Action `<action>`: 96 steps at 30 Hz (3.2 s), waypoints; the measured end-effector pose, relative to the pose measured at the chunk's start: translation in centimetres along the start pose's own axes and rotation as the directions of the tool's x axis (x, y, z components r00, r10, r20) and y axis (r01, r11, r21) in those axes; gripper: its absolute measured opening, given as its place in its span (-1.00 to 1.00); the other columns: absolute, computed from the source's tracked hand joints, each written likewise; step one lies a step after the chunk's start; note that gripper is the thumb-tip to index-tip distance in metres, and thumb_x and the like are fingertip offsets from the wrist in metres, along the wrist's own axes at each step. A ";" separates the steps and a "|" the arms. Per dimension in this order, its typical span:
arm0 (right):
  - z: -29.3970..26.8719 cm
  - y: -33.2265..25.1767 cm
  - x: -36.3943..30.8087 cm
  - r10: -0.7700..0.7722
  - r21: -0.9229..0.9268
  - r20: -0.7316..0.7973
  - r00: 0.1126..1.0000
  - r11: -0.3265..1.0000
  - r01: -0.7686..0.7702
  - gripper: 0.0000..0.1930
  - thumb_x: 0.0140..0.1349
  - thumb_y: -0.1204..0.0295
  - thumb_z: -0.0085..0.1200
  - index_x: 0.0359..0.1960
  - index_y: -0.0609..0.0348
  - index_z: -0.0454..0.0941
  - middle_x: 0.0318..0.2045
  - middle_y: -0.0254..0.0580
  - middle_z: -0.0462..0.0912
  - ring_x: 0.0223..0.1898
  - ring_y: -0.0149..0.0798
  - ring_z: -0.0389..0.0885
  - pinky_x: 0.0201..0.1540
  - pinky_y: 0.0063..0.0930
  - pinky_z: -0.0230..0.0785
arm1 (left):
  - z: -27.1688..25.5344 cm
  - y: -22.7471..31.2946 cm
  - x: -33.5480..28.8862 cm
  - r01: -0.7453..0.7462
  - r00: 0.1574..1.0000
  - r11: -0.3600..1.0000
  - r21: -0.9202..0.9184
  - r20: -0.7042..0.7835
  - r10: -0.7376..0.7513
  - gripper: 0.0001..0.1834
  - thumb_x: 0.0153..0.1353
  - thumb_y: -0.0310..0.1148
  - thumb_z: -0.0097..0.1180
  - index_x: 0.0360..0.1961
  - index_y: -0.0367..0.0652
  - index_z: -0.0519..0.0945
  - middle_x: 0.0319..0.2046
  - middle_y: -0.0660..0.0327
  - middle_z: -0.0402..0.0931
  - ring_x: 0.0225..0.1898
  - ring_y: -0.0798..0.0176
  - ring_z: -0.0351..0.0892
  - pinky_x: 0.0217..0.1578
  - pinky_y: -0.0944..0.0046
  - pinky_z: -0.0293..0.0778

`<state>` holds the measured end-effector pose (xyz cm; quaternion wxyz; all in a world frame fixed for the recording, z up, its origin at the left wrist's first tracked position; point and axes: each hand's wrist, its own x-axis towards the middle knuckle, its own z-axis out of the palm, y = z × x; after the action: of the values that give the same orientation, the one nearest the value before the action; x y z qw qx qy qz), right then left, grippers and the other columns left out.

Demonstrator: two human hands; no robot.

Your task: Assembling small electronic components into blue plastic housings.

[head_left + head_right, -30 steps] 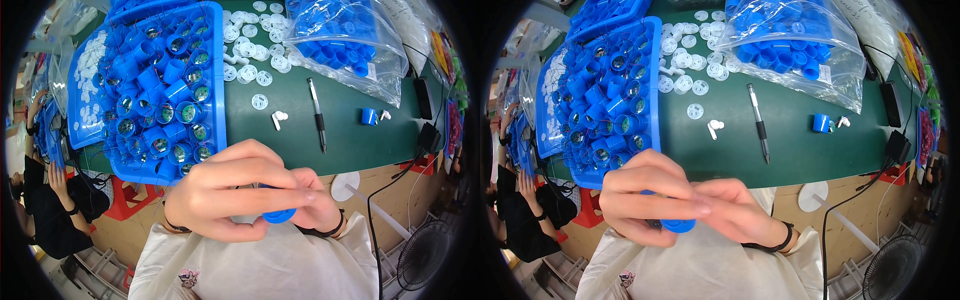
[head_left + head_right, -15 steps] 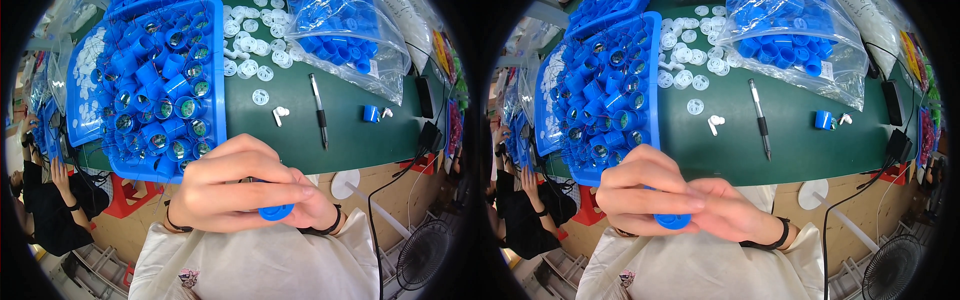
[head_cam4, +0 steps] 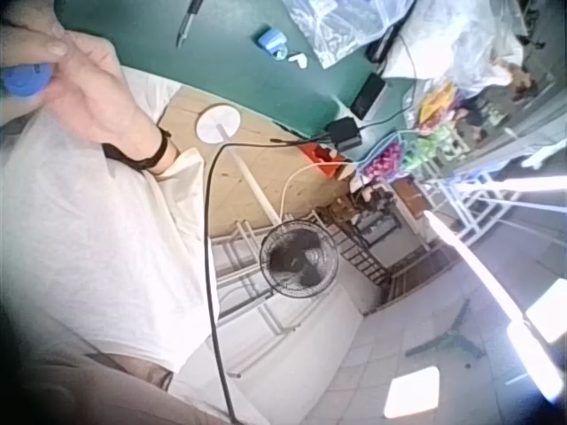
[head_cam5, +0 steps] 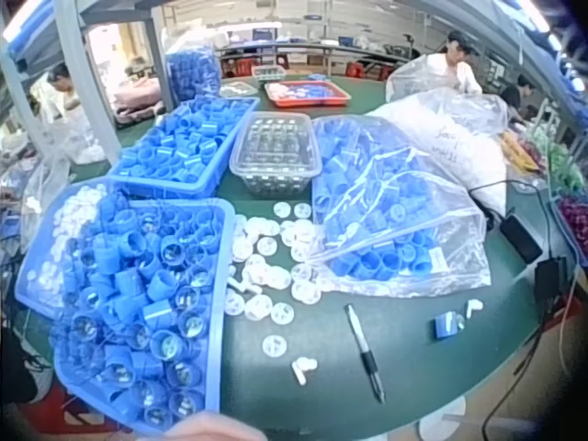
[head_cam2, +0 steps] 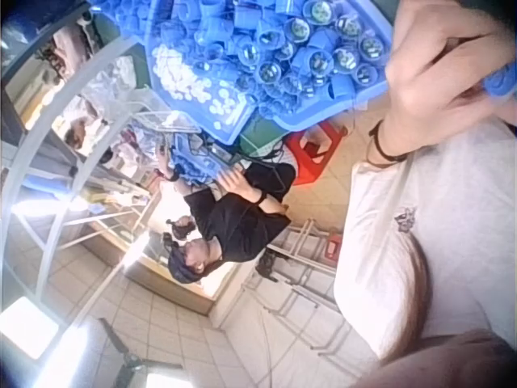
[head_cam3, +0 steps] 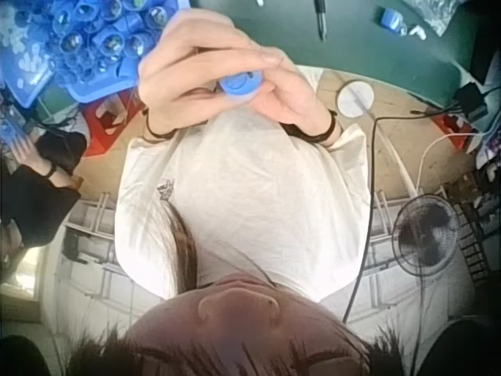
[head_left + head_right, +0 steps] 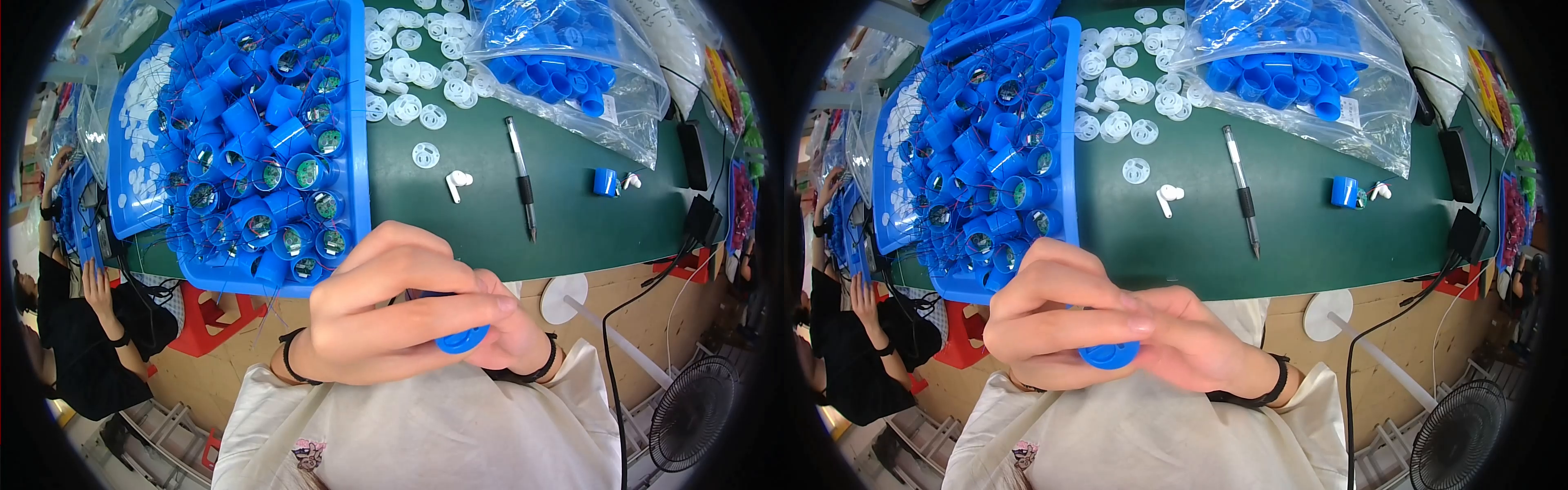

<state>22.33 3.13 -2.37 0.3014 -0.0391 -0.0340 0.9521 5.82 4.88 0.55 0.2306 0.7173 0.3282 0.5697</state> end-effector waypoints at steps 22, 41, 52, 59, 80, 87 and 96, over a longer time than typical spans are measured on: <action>2.3 -5.5 -2.0 -0.519 -0.843 0.304 0.799 -0.537 -0.029 -0.81 -0.12 0.58 0.33 -0.39 0.23 0.67 -0.49 -0.23 0.62 -0.45 -0.21 0.53 -0.38 -0.41 0.26 | 4.0 0.2 -1.0 0.457 0.869 0.871 0.182 0.118 -0.481 -0.51 -0.24 -0.62 0.33 -0.13 -0.27 0.63 -0.24 0.08 0.58 -0.21 0.10 0.56 -0.18 0.18 0.50; -0.2 -9.6 0.6 -0.672 -0.780 0.059 0.738 -0.492 -0.386 -0.65 0.27 0.62 -0.10 0.10 0.24 0.38 -0.27 0.03 0.36 -0.30 0.05 0.42 -0.21 -0.29 0.33 | 5.1 -2.6 -3.7 0.386 0.895 0.882 0.270 0.123 -0.430 -0.54 -0.23 -0.51 0.44 -0.22 -0.25 0.58 -0.23 0.13 0.63 -0.22 0.09 0.55 -0.18 0.21 0.46; 1.5 -10.1 -4.2 -0.848 -0.907 0.179 0.498 0.054 0.418 -0.39 0.12 0.45 0.07 0.19 0.54 0.20 -0.39 -0.17 0.43 -0.47 -0.43 0.38 -0.51 -0.62 0.19 | 5.3 -2.8 -3.5 0.374 0.899 0.888 0.267 0.130 -0.418 -0.59 -0.15 -0.49 0.39 -0.18 -0.21 0.59 -0.21 0.18 0.56 -0.21 0.08 0.48 -0.19 0.17 0.45; 0.9 -8.3 -3.3 -0.616 -0.912 0.367 0.697 -0.384 0.142 -0.50 0.27 -0.08 -0.07 -0.48 0.15 0.46 -0.24 -0.06 0.30 -0.21 -0.18 0.37 -0.15 -0.24 0.30 | 5.4 -2.7 -3.8 0.412 0.888 0.863 0.292 0.086 -0.453 -0.61 -0.22 -0.47 0.44 -0.31 -0.22 0.55 -0.27 0.18 0.56 -0.22 0.07 0.47 -0.21 0.15 0.43; -0.7 -4.0 0.6 -0.622 -0.879 0.273 0.734 0.148 0.453 -0.55 0.38 0.36 -0.24 -0.72 0.26 0.18 -0.76 -0.31 0.21 -0.76 -0.35 0.14 -0.71 -0.49 -0.07 | 5.3 -2.7 -3.7 0.434 0.871 0.857 0.277 0.115 -0.478 -0.53 -0.31 -0.54 0.39 -0.26 -0.22 0.52 -0.25 0.17 0.51 -0.19 0.03 0.44 -0.19 0.13 0.42; -1.1 -3.5 0.9 -0.618 -0.898 0.343 0.708 0.005 0.439 -0.69 0.24 0.55 -0.20 -0.70 0.33 0.24 -0.73 -0.21 0.28 -0.75 -0.26 0.23 -0.71 -0.46 0.09 | 5.3 -2.7 -3.7 0.439 0.868 0.855 0.277 0.117 -0.483 -0.51 -0.34 -0.56 0.38 -0.26 -0.22 0.51 -0.25 0.17 0.50 -0.19 0.01 0.43 -0.19 0.12 0.42; -1.5 -2.8 1.8 -0.609 -0.890 0.431 0.666 -0.166 0.425 -0.85 0.05 0.70 -0.14 -0.66 0.38 0.32 -0.70 -0.15 0.37 -0.75 -0.23 0.31 -0.70 -0.48 0.19 | 5.1 -2.9 -3.8 0.446 0.861 0.858 0.255 0.140 -0.490 -0.49 -0.36 -0.58 0.34 -0.23 -0.23 0.52 -0.24 0.15 0.50 -0.18 -0.01 0.43 -0.19 0.11 0.43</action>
<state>22.60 6.52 -3.72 0.5539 -0.2743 -0.6337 0.4651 9.64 4.32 -5.31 0.3158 0.6894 0.5279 0.3826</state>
